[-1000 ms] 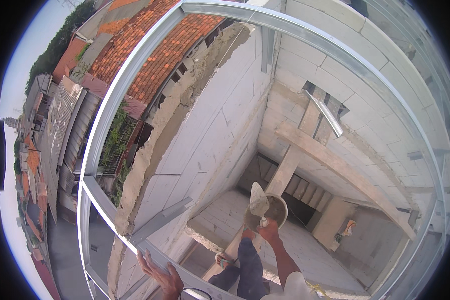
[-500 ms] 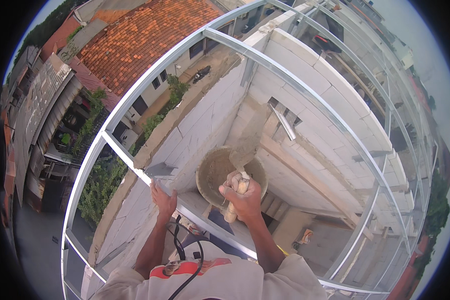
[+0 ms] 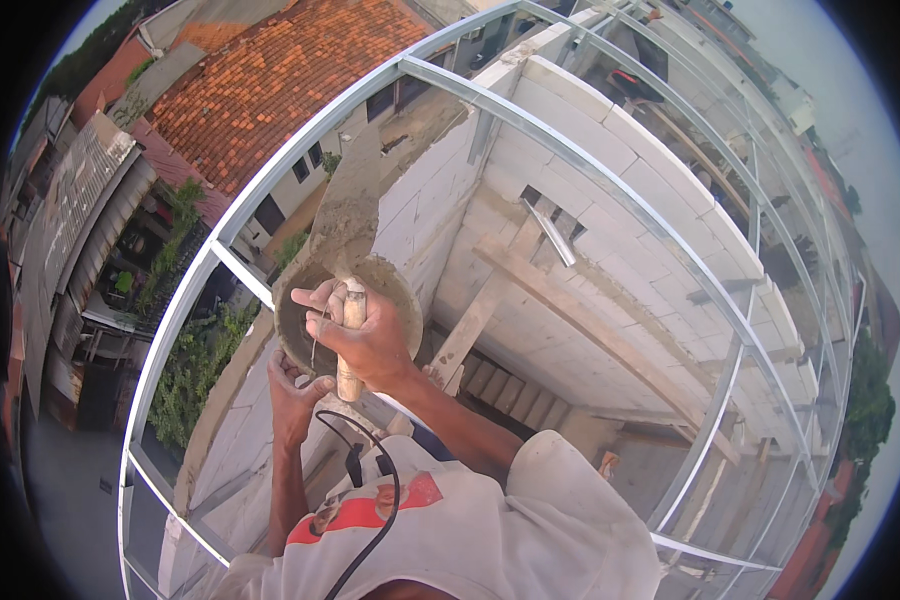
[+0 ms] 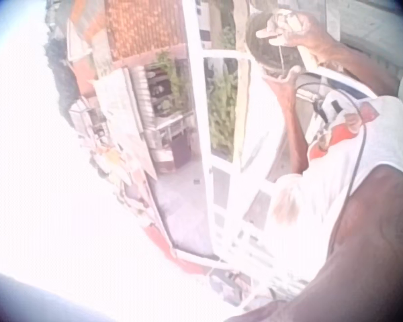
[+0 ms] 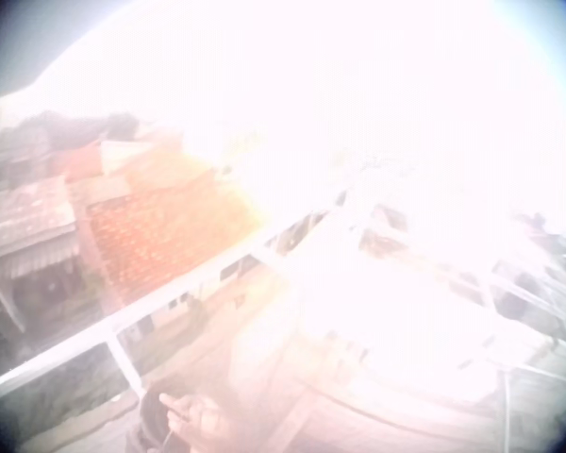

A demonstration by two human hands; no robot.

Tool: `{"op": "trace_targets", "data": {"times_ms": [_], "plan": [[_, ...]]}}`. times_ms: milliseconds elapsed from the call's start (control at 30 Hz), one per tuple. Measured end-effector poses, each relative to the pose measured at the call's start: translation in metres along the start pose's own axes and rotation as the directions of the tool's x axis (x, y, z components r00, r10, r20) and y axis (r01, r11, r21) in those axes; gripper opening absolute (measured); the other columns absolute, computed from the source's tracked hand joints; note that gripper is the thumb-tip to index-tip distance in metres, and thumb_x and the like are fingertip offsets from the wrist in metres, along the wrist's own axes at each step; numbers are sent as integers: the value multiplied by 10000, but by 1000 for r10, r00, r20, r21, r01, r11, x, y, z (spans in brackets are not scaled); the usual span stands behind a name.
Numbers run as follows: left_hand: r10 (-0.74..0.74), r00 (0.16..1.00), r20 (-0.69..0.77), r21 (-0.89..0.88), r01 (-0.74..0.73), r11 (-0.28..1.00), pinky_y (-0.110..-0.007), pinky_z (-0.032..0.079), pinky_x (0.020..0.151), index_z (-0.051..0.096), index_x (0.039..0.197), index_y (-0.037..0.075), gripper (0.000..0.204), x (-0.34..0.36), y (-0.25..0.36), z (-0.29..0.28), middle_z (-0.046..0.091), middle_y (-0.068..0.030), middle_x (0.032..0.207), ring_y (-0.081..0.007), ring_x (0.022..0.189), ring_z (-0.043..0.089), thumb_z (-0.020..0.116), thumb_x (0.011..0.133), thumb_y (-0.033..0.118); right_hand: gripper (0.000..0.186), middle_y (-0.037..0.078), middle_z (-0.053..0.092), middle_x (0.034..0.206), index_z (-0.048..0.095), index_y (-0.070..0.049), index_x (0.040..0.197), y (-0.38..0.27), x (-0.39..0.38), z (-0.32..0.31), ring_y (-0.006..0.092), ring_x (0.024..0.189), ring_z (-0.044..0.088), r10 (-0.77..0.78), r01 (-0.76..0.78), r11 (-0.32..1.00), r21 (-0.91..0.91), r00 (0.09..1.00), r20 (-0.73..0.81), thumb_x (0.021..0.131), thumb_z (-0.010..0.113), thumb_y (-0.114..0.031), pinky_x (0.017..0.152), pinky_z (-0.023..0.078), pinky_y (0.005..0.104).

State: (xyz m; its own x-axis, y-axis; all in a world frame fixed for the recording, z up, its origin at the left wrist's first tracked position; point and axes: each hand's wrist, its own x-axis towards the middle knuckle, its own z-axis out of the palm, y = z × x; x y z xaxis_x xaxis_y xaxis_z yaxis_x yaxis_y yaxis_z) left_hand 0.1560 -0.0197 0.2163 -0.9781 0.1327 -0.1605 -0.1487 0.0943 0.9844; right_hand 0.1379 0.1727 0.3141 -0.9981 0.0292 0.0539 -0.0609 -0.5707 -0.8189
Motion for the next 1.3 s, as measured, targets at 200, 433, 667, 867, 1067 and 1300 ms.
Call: {"op": "trace_targets", "data": {"times_ms": [200, 433, 667, 867, 1067, 1300], "plan": [[1, 979, -205, 66, 13, 998, -390, 486, 1055, 317, 1434, -85, 1006, 12, -25, -8, 545, -202, 1335, -273, 1218, 586, 962, 728, 227, 312, 193, 672, 1372, 593, 14, 1155, 59, 16, -11, 148, 1084, 644, 105, -106, 994, -40, 994, -33, 880, 719, -63, 949, 518, 297], [-46, 952, -301, 23, 55, 998, -368, 495, 1011, 352, 1371, -95, 817, 32, -50, -11, 561, -196, 1286, -232, 1130, 610, 875, 804, 174, 347, 161, 641, 1325, 584, 24, 1248, 51, 18, -24, 283, 1343, 596, 126, -116, 979, -167, 991, 49, 931, 711, -31, 1047, 530, 349], [-67, 933, -352, -156, 12, 988, -311, 490, 790, 471, 1148, -2, 416, 53, -101, -36, 575, -80, 1032, -128, 877, 549, 767, 889, 135, 356, 103, 689, 1001, 563, 8, 1151, 33, -2, -52, 186, 1001, 711, 292, -297, 810, -506, 952, -92, 946, 772, -195, 813, 588, 300], [-53, 963, -266, -302, -31, 953, -310, 523, 820, 518, 1172, -25, 337, 55, -90, -21, 638, -79, 1044, -125, 891, 610, 690, 885, 9, 359, 168, 658, 805, 604, 12, 1016, 9, -63, -89, 324, 819, 710, 214, -187, 253, -949, 968, -134, 987, 698, -333, 712, 521, 438], [60, 974, -220, -175, -100, 979, -300, 507, 829, 504, 1174, -13, 347, 40, -52, -19, 623, -71, 1041, -117, 895, 588, 685, 879, -5, 289, 229, 733, 923, 661, 9, 1123, 32, -53, -102, 425, 892, 725, 179, 21, -260, -965, 983, -27, 940, 670, -215, 773, 572, 480], [143, 983, 116, -154, -125, 980, -300, 505, 887, 467, 1228, 14, 466, 52, -50, -30, 612, -74, 1111, -130, 980, 593, 735, 861, 114, 109, 191, 718, 762, 761, -40, 787, 49, 14, -85, 333, 743, 747, 169, 233, -399, -887, 969, 179, 813, 679, -106, 645, 573, 429]]}}
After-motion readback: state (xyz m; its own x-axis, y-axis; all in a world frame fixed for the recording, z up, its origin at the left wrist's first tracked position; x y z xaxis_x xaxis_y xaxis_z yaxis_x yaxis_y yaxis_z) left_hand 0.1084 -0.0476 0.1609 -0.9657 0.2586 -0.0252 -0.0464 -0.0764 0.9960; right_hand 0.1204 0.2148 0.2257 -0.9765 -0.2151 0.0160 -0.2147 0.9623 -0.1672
